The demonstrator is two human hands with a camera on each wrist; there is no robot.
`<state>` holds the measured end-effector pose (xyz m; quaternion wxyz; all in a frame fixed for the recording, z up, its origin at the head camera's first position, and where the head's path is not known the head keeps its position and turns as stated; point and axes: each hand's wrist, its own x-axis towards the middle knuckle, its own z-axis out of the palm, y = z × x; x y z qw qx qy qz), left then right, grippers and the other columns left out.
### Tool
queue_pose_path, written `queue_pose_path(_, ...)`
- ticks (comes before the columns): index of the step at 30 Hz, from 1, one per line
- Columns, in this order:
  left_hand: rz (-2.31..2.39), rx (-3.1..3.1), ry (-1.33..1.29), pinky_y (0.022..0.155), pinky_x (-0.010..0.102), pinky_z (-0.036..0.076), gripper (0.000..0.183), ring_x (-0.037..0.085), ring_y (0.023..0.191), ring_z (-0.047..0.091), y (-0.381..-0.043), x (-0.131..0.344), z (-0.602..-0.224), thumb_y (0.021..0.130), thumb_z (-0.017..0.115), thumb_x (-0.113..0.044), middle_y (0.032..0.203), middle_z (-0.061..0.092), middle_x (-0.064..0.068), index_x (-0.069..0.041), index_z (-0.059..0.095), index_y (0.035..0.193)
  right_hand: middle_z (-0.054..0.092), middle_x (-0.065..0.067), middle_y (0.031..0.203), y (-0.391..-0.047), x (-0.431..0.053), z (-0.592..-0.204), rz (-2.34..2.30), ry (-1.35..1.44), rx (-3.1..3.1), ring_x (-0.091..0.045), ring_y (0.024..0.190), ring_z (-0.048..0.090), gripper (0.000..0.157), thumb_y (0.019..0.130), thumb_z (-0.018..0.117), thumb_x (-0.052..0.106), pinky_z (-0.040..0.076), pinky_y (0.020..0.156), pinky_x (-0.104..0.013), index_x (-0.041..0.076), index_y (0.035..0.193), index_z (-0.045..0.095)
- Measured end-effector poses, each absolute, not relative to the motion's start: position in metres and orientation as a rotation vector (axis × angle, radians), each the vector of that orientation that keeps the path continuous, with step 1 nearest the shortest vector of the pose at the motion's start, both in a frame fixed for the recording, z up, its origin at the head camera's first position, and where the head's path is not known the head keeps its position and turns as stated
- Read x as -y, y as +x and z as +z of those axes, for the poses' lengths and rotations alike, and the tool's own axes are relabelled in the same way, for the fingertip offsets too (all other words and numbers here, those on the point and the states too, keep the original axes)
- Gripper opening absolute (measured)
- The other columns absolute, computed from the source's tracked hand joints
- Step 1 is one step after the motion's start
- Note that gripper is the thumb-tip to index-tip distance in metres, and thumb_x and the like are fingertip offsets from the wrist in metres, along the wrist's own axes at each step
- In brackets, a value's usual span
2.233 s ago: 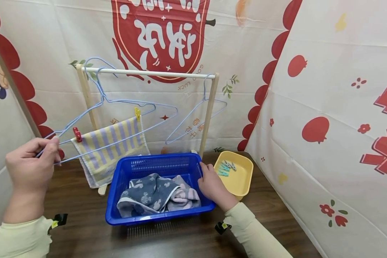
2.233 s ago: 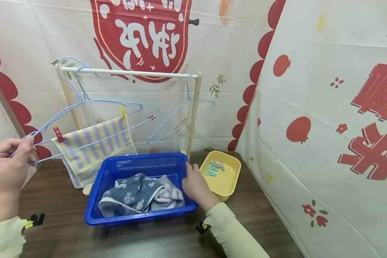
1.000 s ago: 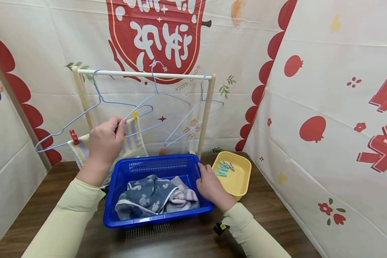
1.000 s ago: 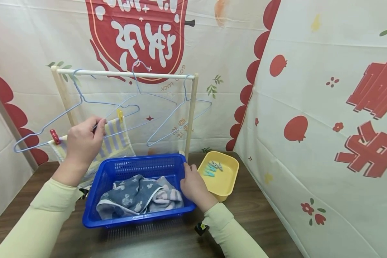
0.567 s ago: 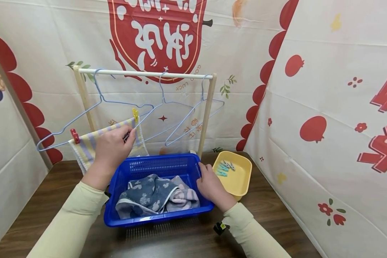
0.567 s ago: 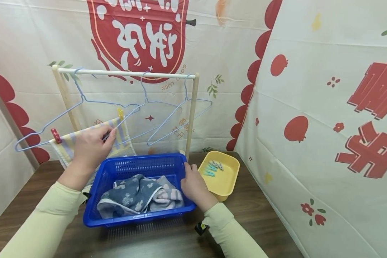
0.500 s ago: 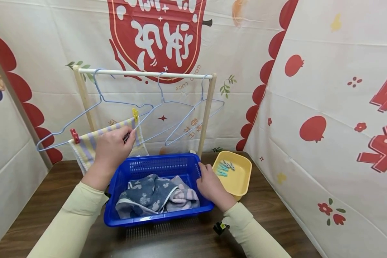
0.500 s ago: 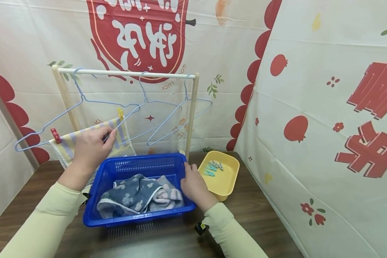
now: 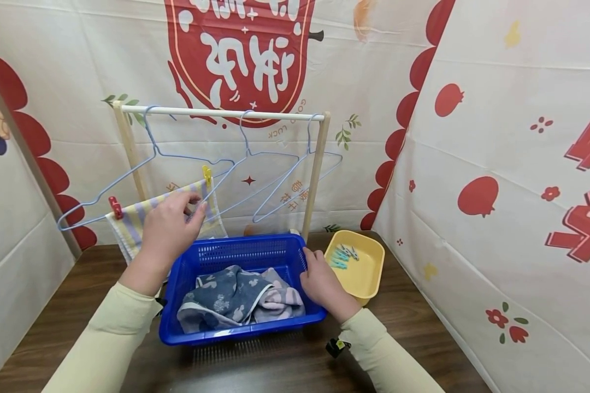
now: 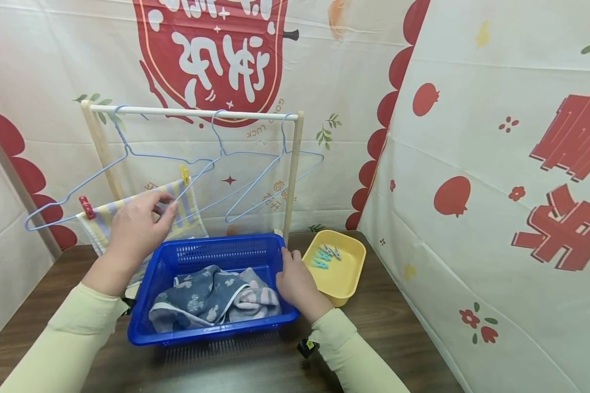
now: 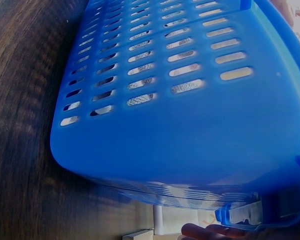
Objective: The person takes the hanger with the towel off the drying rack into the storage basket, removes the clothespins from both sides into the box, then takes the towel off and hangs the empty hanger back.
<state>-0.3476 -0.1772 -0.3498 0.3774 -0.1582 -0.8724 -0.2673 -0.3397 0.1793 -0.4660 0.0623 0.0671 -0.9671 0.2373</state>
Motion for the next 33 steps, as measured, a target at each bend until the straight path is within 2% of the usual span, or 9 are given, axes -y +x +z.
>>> queue_pose_path(8,-0.78,2.13,-0.319,0.102,0.067,0.046,0.03,0.052,0.123,0.06,-0.333,0.212,-0.339,0.102,0.073,-0.015,0.13,0.067,0.027,0.004,0.072,0.126,0.055,-0.021,0.144,-0.341,-0.179,-0.468,0.701,0.214,2.927,-0.033,0.117,0.066,0.065,0.108,0.062,0.012,0.057,0.106,-0.053,0.003,0.168,0.04)
queue_pose_path(16,-0.702,2.092,-0.143,0.107,0.07,0.035,0.045,0.06,0.127,0.05,-0.326,0.284,-0.332,0.099,0.071,-0.017,0.135,0.06,0.036,0.009,0.065,0.135,0.053,-0.021,0.146,-0.341,-0.18,-0.468,0.708,0.201,2.937,-0.034,0.12,0.066,0.065,0.109,0.062,0.012,0.056,0.108,-0.055,0.004,0.169,0.04)
queue_pose_path(21,-0.718,2.114,0.005,0.104,0.067,0.038,0.05,0.057,0.128,0.051,-0.321,0.317,-0.332,0.104,0.065,-0.022,0.135,0.058,0.036,0.008,0.061,0.144,0.053,-0.02,0.147,-0.342,-0.18,-0.47,0.708,0.192,2.934,-0.034,0.12,0.066,0.065,0.109,0.062,0.012,0.056,0.108,-0.054,0.005,0.169,0.04)
queue_pose_path(23,-0.733,2.181,0.062,0.102,0.056,0.043,0.052,0.053,0.127,0.055,-0.319,0.323,-0.335,0.107,0.062,-0.027,0.137,0.058,0.034,0.005,0.059,0.148,0.053,-0.02,0.147,-0.343,-0.18,-0.47,0.709,0.185,2.932,-0.034,0.121,0.066,0.065,0.109,0.063,0.012,0.056,0.109,-0.054,0.006,0.169,0.04)
queue_pose_path(24,-0.744,2.208,0.076,0.1,0.045,0.044,0.052,0.05,0.125,0.058,-0.319,0.326,-0.336,0.108,0.062,-0.029,0.136,0.059,0.033,0.004,0.059,0.148,0.053,-0.021,0.148,-0.342,-0.18,-0.47,0.71,0.188,2.929,-0.034,0.121,0.066,0.065,0.108,0.063,0.012,0.056,0.108,-0.054,0.005,0.169,0.04)
queue_pose_path(26,-0.77,2.252,0.104,0.093,0.025,0.042,0.05,0.025,0.113,0.068,-0.319,0.33,-0.339,0.11,0.06,-0.032,0.136,0.064,0.032,0.003,0.062,0.146,0.053,-0.021,0.148,-0.342,-0.179,-0.469,0.714,0.186,2.929,-0.035,0.122,0.066,0.065,0.108,0.063,0.012,0.056,0.108,-0.055,0.005,0.169,0.04)
queue_pose_path(28,-0.793,2.252,0.109,0.083,0.012,0.033,0.045,-0.003,0.095,0.065,-0.321,0.332,-0.344,0.11,0.061,-0.033,0.129,0.071,0.031,0.001,0.068,0.139,0.053,-0.021,0.149,-0.342,-0.179,-0.468,0.719,0.183,2.928,-0.035,0.122,0.066,0.065,0.108,0.063,0.012,0.056,0.108,-0.055,0.005,0.169,0.04)
queue_pose_path(31,-0.811,2.231,0.107,0.074,0.012,0.033,0.041,-0.028,0.079,0.037,-0.323,0.333,-0.35,0.11,0.063,-0.033,0.116,0.076,0.03,0.0,0.075,0.13,0.052,-0.021,0.15,-0.341,-0.178,-0.467,0.732,0.167,2.934,-0.036,0.123,0.066,0.065,0.109,0.062,0.012,0.056,0.108,-0.056,0.006,0.169,0.04)
queue_pose_path(33,-0.805,2.202,0.097,0.073,0.014,0.033,0.039,-0.03,0.079,0.035,-0.325,0.332,-0.354,0.11,0.064,-0.032,0.11,0.078,0.03,0.0,0.077,0.127,0.052,-0.021,0.15,-0.341,-0.178,-0.467,0.735,0.162,2.935,-0.036,0.123,0.067,0.065,0.109,0.062,0.012,0.056,0.108,-0.055,0.006,0.169,0.04)
